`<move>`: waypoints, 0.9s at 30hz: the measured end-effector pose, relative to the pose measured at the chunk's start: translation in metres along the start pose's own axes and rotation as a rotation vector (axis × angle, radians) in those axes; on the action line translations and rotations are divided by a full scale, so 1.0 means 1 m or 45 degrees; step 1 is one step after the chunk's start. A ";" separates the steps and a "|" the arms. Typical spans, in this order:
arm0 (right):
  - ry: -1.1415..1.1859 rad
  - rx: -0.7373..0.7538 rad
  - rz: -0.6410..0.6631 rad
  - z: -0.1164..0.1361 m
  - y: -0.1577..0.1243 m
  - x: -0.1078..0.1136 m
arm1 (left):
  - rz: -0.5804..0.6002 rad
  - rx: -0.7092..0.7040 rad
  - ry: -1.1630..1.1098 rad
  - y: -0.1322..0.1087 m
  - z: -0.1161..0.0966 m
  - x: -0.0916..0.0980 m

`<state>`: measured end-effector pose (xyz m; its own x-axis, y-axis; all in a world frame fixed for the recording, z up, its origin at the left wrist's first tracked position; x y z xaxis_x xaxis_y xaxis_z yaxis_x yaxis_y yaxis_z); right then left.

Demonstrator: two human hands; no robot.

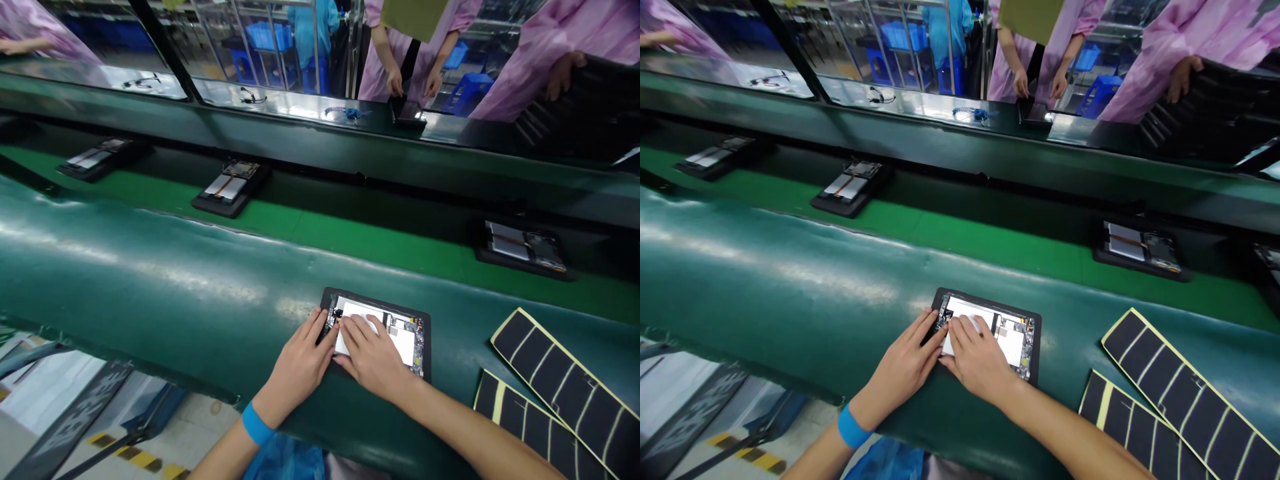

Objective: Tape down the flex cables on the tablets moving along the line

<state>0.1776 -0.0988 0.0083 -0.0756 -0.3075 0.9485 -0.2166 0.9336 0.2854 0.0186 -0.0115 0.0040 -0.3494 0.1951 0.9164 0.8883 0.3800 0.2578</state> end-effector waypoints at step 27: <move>0.158 -0.031 0.136 -0.011 0.001 0.006 | -0.012 0.066 -0.168 -0.004 0.001 0.001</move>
<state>0.1873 -0.0976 0.0161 0.0239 -0.1828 0.9829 -0.1898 0.9644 0.1839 0.0144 -0.0122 0.0039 -0.3972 0.3073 0.8648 0.8692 0.4282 0.2471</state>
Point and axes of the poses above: each hand's wrist, its own y-axis towards the middle knuckle, its own x-axis out of the back of the hand, z = x × y, the point moved 2 cm from there along y, towards the middle knuckle, and after that the axes turned 8 degrees about -y, right-handed, at the moved point
